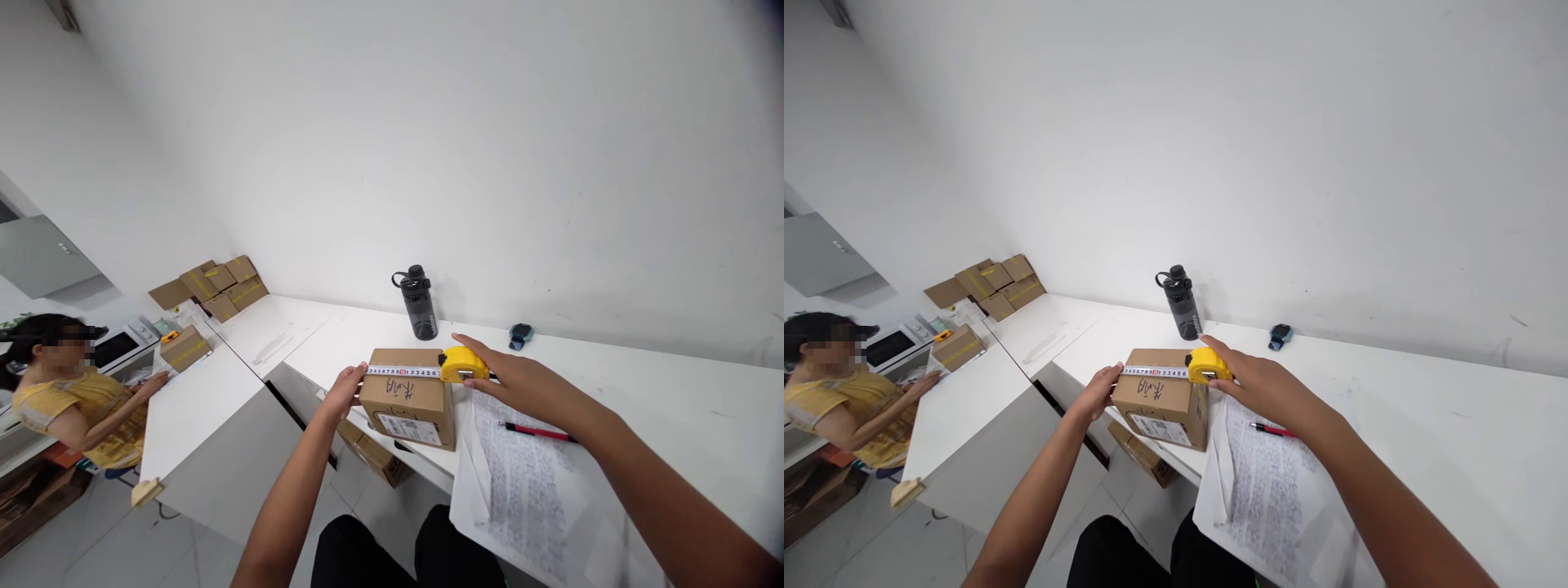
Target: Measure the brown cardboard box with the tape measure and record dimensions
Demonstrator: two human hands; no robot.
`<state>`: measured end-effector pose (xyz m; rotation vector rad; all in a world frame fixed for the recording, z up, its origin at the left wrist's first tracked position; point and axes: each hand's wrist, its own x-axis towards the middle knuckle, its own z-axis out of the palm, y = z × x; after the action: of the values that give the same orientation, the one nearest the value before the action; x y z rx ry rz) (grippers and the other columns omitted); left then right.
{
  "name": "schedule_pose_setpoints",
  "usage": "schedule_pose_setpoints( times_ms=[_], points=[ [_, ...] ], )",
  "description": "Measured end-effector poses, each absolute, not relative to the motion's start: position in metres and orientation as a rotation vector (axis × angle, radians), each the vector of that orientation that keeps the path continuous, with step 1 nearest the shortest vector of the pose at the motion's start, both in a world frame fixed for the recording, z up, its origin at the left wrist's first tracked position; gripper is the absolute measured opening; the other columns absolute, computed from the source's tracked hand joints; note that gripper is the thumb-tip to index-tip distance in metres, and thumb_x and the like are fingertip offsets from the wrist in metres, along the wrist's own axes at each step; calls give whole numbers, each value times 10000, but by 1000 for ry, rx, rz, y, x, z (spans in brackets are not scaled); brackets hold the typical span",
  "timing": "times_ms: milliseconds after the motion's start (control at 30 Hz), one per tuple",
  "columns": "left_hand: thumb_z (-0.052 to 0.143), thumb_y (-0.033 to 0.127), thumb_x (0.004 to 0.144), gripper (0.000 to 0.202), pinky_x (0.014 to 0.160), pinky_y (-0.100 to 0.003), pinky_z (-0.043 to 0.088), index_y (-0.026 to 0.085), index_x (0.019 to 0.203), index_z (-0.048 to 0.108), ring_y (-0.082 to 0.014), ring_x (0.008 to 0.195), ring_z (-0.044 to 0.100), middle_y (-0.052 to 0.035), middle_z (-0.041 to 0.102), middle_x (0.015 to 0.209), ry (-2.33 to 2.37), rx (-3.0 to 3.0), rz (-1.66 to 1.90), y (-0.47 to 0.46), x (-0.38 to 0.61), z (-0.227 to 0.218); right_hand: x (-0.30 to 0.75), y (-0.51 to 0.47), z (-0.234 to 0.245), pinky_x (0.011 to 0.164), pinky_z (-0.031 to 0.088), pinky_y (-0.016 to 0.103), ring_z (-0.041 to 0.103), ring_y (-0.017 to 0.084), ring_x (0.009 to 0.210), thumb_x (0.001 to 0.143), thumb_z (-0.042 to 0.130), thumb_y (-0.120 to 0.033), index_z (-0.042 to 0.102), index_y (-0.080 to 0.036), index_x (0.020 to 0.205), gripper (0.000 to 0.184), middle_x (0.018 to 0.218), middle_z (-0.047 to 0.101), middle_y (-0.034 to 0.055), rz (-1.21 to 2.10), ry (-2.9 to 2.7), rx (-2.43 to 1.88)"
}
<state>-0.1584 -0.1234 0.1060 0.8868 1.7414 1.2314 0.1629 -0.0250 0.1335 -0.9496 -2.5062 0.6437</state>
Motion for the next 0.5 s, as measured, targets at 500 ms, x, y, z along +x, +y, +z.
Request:
schedule_pose_setpoints(
  times_ms=[500],
  points=[
    [669, 656, 685, 539, 570, -228, 407, 206, 913, 479, -169, 770, 636, -37, 657, 933, 1732, 809, 1285, -125, -157, 103, 164, -25, 134, 769, 511, 382, 655, 293, 1010, 895, 405, -498, 159, -395, 1493, 655, 1273, 631, 21, 676, -2521, -968]
  ],
)
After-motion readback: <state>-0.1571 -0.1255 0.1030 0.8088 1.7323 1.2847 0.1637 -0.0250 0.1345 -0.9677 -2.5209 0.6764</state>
